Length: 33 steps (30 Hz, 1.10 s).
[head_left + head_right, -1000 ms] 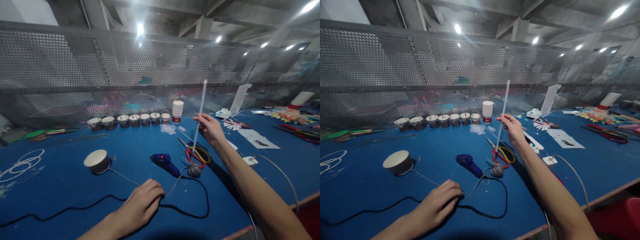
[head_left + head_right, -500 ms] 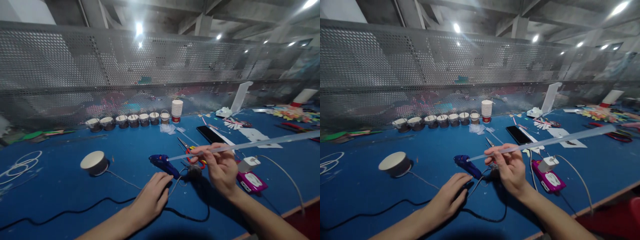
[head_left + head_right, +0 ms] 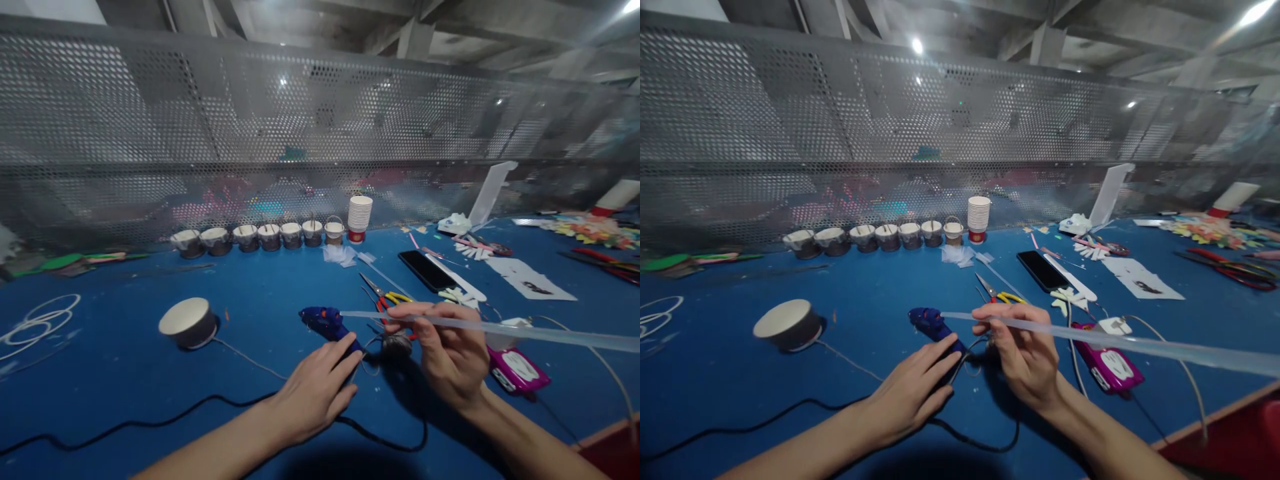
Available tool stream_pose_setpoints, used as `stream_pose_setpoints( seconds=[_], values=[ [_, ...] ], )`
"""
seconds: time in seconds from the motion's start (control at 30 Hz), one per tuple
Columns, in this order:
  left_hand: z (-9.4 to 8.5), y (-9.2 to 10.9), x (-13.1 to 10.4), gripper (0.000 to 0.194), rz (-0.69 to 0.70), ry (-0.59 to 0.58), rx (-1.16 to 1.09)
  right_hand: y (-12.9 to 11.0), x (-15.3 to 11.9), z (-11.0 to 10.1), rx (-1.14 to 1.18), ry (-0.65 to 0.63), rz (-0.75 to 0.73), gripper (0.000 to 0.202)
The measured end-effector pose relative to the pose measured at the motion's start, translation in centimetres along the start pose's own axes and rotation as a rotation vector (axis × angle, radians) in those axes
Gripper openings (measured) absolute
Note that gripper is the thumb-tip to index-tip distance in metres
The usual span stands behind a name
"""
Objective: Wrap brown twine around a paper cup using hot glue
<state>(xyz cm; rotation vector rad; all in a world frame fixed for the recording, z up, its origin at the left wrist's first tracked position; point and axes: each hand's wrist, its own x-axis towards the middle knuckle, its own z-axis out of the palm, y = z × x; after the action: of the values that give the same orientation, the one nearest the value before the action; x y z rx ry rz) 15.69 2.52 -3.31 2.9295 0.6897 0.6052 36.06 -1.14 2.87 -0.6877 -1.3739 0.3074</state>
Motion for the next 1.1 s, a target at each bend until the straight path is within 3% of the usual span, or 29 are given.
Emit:
stream_pose_setpoints(
  seconds=[0.37, 0.63, 0.7, 0.87, 1.1],
  values=[
    [-0.1, 0.0, 0.2, 0.045, -0.023, -0.059, -0.07, -0.4, -0.3, 0.0, -0.023, -0.051, 0.016, 0.009],
    [-0.1, 0.0, 0.2, 0.044, -0.021, -0.084, -0.071, 0.5, 0.2, 0.5, -0.038, 0.137, 0.146, 0.013],
    [-0.1, 0.0, 0.2, 0.044, -0.029, -0.084, -0.068, 0.5, 0.3, 0.5, -0.057, 0.094, 0.187, 0.013],
    [-0.2, 0.0, 0.2, 0.043, -0.069, -0.064, -0.103, 0.7, 0.4, 0.6, -0.225, -0.217, 0.314, 0.006],
    [-0.1, -0.1, 0.0, 0.044, -0.071, -0.027, -0.157, 1.4, 1.2, 1.0, -0.425, -0.408, 0.204, 0.014]
  ],
)
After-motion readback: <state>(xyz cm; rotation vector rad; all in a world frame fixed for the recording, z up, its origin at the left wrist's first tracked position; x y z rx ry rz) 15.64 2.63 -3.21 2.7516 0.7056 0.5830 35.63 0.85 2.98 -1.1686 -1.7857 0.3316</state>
